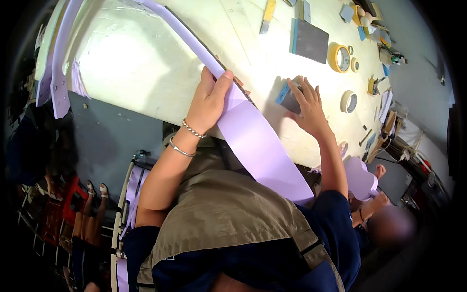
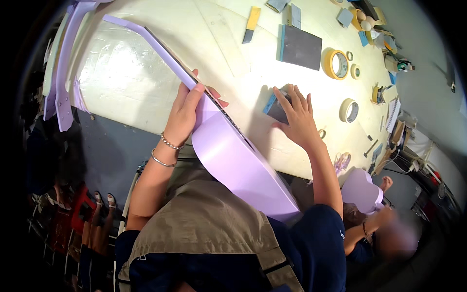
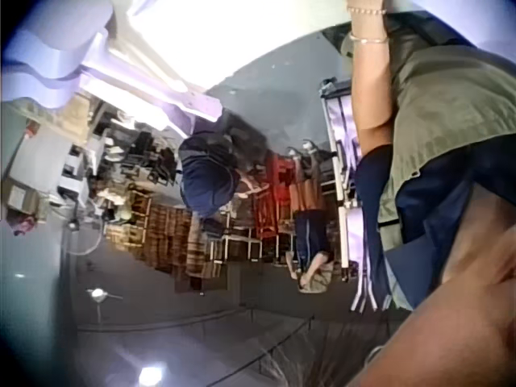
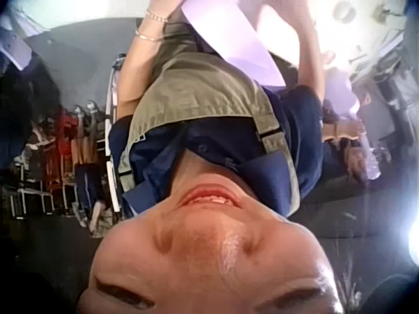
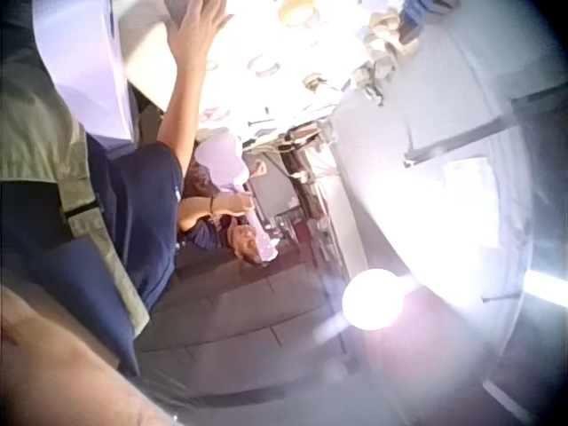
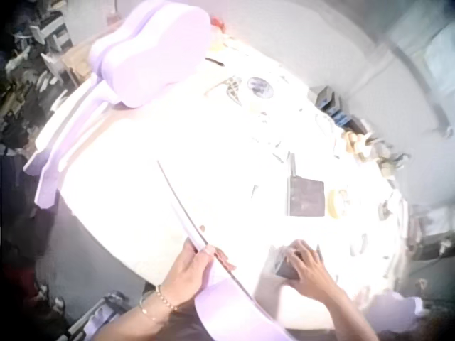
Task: The person sands the edges of light purple plastic guitar-shaped parts using a sanding block. They repeatedly pick up parts from a nearby rack, sand the edges on a workbench, and place the finished parts back on the rack.
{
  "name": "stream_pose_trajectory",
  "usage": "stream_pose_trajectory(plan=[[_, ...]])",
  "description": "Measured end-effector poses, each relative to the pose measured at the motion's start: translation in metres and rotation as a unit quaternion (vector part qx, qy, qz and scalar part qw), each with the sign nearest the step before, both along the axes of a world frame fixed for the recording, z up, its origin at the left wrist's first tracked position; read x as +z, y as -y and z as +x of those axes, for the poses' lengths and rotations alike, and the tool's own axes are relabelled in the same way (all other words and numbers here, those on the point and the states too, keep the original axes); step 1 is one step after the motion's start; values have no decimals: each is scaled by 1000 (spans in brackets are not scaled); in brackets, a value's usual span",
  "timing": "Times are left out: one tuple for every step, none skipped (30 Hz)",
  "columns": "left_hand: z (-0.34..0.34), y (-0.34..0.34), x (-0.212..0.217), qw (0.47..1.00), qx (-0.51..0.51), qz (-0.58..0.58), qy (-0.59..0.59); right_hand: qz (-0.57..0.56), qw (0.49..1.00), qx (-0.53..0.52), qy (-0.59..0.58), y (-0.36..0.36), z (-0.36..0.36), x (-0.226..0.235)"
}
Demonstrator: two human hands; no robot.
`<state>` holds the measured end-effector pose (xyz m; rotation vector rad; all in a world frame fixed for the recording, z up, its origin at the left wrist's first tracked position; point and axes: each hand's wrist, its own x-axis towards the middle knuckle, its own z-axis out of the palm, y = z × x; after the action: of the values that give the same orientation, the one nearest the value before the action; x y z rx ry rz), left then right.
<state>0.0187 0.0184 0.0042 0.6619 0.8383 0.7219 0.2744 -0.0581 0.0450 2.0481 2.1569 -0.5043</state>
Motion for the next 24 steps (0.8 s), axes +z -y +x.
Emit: stream_pose_trajectory(plan=[[1,-2,1,1000,1,-12,-16,21,1000,20,3,0,3,-3],[2,-4,2,1000,10,-14,-15,42,998,39,7,-2,3,-5],[3,-5,3,1000,19,-17,-13,41,997,-11,-69,-6,2,-5],[4,-4,3,999,26,-22,-13,37,986,-62,-147,-16,-9,4],[4,-1,4,999,30,-31,-12,30,968,-116,-222,-23,-19,14],[4,-1,1,999,32,-29,-24,51,959,-112,-257,-32,-29,19],[4,-1,-3,999,35,-26,-21,39,950,-104,-291,-38,-34,22],[4,-1,-9,999,39,-21,-17,28,942,-94,-322,-43,-38,25],[4,0,-12,999,43,-17,-12,16,932,-84,-353,-46,-42,28],[4,-1,-2,998,42,-49,-7,31,931,-73,-355,-47,-48,27],[5,-2,0,998,42,-48,-12,21,931,-82,-356,-48,-52,30],[5,-2,1,998,42,-46,-15,10,930,-90,-357,-49,-57,35],[6,-1,1,998,44,-45,-18,-1,929,-98,-357,-50,-60,39],[5,-1,2,998,44,-41,-25,-7,933,-96,-347,-51,-63,42],[5,-2,3,998,44,-36,-31,-13,937,-94,-337,-51,-66,44],[5,-2,3,998,44,-32,-36,-20,941,-91,-325,-52,-68,46],[5,-2,3,998,43,-29,-38,-23,942,-93,-323,-52,-68,46],[5,-1,2,998,42,-27,-40,-26,942,-94,-321,-53,-69,46],[5,-1,1,998,42,-23,-43,-29,942,-95,-320,-53,-69,46],[6,0,0,998,45,-24,-43,-28,944,-90,-315,-53,-69,46],[6,0,-2,998,48,-25,-42,-27,947,-85,-310,-53,-69,46],[7,0,-3,998,50,-26,-42,-25,948,-81,-306,-53,-70,45],[6,0,-4,998,45,-13,-51,-8,949,-79,-305,-53,-71,43],[5,0,-6,997,41,-1,-61,9,949,-77,-304,-52,-71,39]])
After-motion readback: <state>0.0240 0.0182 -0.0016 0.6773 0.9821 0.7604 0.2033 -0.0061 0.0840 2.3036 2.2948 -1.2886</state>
